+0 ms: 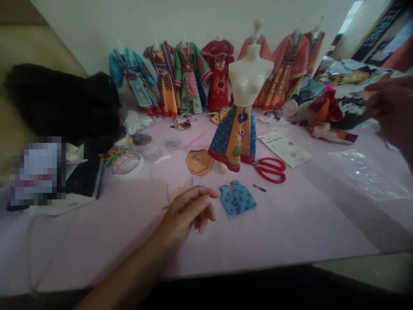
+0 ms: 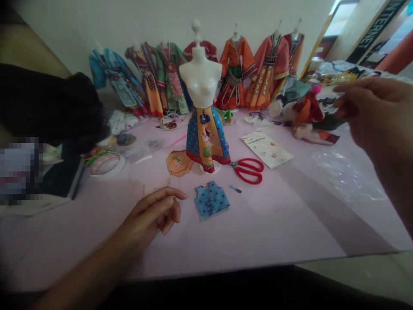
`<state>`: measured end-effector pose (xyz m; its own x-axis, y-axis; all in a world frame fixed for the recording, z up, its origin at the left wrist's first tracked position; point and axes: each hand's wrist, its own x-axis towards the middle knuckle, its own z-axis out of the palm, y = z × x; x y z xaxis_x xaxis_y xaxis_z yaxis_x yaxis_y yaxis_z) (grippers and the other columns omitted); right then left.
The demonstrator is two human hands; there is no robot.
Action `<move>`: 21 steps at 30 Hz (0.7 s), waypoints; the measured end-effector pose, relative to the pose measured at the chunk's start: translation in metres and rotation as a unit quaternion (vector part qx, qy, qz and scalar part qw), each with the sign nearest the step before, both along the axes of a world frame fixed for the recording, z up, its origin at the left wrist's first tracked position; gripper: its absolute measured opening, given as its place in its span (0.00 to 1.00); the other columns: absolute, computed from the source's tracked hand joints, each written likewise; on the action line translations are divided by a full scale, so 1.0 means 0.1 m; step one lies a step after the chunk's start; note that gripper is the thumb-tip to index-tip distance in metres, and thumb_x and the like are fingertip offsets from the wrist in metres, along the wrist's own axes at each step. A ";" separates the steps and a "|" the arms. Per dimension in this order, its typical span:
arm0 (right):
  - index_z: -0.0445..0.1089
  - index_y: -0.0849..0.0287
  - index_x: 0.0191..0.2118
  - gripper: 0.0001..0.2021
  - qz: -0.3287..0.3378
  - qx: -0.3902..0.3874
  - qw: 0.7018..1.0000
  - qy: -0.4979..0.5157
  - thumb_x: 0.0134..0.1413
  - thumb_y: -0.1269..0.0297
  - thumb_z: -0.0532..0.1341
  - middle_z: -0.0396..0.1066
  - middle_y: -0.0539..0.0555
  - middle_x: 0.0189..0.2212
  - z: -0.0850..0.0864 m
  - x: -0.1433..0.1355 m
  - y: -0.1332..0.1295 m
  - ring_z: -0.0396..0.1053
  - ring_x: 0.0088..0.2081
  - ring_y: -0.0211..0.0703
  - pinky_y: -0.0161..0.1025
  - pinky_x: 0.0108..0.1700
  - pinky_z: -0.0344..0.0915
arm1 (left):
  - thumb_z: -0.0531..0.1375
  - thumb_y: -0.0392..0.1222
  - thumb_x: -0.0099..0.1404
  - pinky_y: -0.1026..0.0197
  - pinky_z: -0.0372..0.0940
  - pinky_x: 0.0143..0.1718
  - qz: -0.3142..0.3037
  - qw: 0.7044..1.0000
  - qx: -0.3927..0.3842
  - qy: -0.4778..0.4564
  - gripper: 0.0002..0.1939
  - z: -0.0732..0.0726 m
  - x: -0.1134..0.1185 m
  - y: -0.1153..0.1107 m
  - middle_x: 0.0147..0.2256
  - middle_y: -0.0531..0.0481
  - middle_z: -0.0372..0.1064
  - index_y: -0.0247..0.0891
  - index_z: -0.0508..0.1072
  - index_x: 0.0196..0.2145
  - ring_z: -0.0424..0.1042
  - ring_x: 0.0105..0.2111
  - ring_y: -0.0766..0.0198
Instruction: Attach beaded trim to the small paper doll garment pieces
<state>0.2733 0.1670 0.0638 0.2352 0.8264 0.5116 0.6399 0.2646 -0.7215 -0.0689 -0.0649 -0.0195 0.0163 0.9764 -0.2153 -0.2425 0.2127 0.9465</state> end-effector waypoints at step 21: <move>0.72 0.61 0.40 0.09 0.623 -0.289 0.718 0.108 0.63 0.60 0.66 0.69 0.50 0.31 -0.65 -1.64 -1.42 0.64 0.31 0.36 0.35 0.33 0.61 | 0.66 0.46 0.65 0.70 0.56 0.20 0.026 0.996 0.068 0.051 0.12 -0.03 0.01 -0.01 0.22 0.58 0.67 0.36 0.70 0.32 0.62 0.19 0.74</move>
